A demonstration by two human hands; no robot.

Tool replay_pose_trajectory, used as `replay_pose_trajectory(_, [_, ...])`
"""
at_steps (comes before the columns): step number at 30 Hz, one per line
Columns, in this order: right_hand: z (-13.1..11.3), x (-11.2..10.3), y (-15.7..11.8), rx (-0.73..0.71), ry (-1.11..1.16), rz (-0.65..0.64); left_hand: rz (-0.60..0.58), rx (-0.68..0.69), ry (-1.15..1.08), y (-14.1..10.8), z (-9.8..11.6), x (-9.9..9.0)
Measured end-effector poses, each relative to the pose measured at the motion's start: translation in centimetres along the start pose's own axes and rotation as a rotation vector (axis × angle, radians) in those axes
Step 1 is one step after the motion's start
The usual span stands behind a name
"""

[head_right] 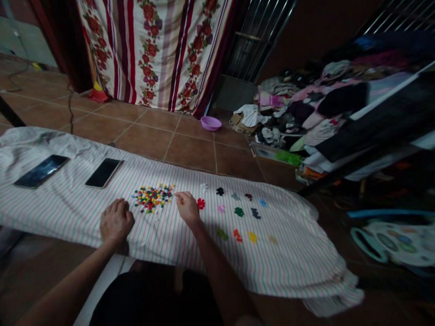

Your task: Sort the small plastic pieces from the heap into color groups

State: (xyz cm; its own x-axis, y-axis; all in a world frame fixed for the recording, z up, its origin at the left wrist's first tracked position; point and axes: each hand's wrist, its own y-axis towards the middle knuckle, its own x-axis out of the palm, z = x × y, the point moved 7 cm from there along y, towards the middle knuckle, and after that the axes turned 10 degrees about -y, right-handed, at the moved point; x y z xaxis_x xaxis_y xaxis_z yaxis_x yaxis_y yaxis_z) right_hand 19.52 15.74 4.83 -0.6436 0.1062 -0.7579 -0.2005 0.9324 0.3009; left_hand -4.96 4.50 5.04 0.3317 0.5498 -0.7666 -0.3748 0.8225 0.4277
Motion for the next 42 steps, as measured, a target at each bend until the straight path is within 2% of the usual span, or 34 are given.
replay_pose_trajectory(6, [-1.1, 3.3, -1.1, 0.022, -0.143, -0.077, -0.010, -0.015, -0.028, 0.0, -0.1, 0.0])
replay_pose_trajectory(13, [-1.5, 4.0, -1.5, 0.084, -0.250, -0.060, -0.003, -0.008, -0.014, 0.0, -0.1, 0.0])
replay_pose_trajectory(29, [-1.9, 3.1, -1.9, 0.031, -0.142, 0.011, -0.008, -0.014, -0.027, 0.0, 0.0, -0.1])
replay_pose_trajectory(34, [-2.3, 2.0, -2.8, 0.030, -0.129, 0.034, -0.016, -0.018, -0.039, -0.1, -0.1, 0.0])
replay_pose_trajectory(42, [-2.0, -0.4, -4.9, 0.048, -0.197, -0.023, -0.019, -0.020, -0.062, -0.1, 0.2, -0.5])
